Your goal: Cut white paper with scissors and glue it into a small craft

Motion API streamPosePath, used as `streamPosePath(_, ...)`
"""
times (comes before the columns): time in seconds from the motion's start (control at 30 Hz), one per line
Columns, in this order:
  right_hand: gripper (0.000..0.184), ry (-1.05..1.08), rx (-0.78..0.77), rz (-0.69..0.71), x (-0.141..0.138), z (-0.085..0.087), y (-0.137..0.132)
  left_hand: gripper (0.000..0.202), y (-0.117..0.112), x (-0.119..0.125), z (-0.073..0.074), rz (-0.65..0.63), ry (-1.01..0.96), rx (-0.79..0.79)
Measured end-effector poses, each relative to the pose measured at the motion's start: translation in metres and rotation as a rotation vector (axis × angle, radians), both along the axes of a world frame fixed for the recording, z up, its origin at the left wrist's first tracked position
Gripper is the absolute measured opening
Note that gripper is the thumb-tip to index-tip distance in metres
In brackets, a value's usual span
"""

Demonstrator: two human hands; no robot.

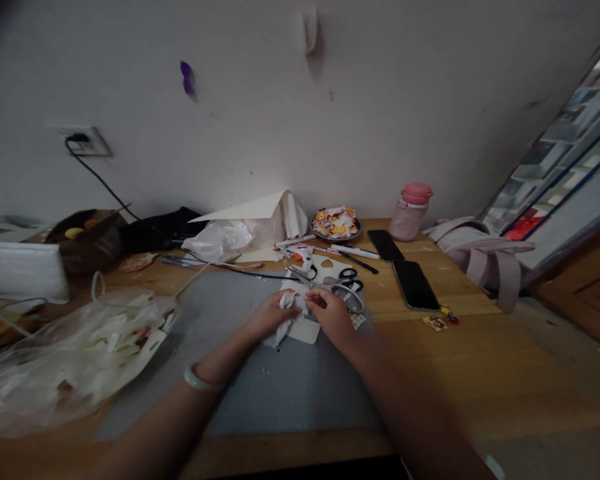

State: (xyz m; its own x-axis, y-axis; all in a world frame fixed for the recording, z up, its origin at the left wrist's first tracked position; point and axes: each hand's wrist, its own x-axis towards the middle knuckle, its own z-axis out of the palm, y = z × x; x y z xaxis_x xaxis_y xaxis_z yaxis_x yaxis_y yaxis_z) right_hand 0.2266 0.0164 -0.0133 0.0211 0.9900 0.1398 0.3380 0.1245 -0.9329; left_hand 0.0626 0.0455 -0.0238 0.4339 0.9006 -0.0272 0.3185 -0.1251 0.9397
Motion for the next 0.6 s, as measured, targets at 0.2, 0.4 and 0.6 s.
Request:
streamPosePath(0.2, 0.015, -0.012, -0.032, 0.033, -0.0016, 0.0012, -0.0003, 0.017, 0.0007, 0.0001, -0.0019, -0.055, 0.019, 0.036)
streamPosePath(0.4, 0.016, -0.043, -0.024, 0.084, -0.0040, 0.0017, -0.0028, 0.015, -0.0009, 0.0013, 0.0016, -0.056, -0.008, 0.007)
streamPosePath(0.6, 0.014, -0.036, -0.028, 0.083, -0.0026, -0.0007, -0.0030, 0.015, -0.0028, 0.0021, 0.0034, -0.051, -0.013, -0.033)
